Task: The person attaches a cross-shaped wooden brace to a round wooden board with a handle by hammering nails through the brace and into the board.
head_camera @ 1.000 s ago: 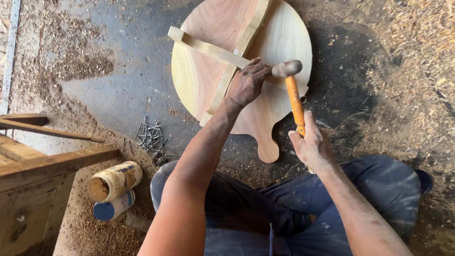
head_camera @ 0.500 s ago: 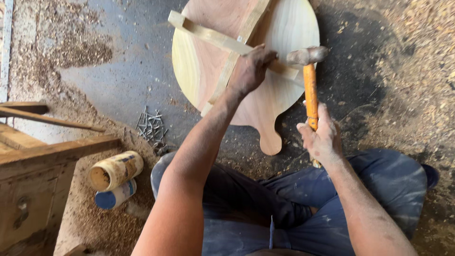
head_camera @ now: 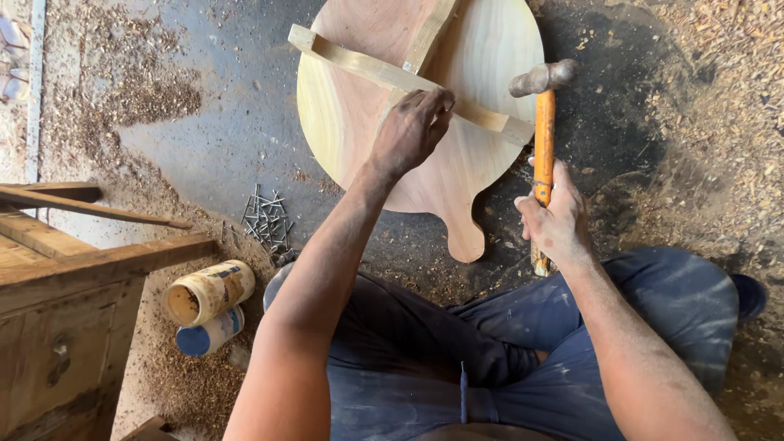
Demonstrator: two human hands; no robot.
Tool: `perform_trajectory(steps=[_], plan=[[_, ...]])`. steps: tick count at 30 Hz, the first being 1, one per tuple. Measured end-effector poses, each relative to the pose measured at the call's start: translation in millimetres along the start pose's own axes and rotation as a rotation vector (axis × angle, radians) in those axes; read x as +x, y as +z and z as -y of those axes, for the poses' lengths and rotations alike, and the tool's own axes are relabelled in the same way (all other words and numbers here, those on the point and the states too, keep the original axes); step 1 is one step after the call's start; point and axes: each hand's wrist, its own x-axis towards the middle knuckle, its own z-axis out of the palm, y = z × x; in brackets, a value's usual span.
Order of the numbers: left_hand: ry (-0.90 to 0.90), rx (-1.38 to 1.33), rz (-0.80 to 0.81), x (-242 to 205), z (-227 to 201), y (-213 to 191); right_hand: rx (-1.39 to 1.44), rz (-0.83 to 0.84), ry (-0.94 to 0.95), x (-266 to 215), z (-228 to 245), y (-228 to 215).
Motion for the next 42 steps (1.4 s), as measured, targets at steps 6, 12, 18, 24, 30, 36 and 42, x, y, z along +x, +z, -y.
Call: perform_trajectory(steps=[6,12,18,24,30,36,42], plan=[[0.079,0.053,-0.027,-2,-5,5,-0.043,0.025,-0.044,-3,-3,3],[0.151,0.118,-0.031,-5,-3,6,0.023,0.054,-0.043,-1,-6,3],[0.181,0.132,-0.049,-3,-1,8,-0.004,0.046,-0.026,0,-4,3],[0.192,0.08,-0.095,-3,1,12,-0.025,0.049,0.007,0,-2,4],[0.199,0.083,-0.115,-7,6,15,-0.037,0.065,0.042,0,-1,5],[0.239,0.132,-0.16,-7,14,23,-0.074,0.076,0.077,2,-2,7],[0.176,0.093,-0.172,-6,13,22,-0.078,0.083,0.094,3,-1,7]])
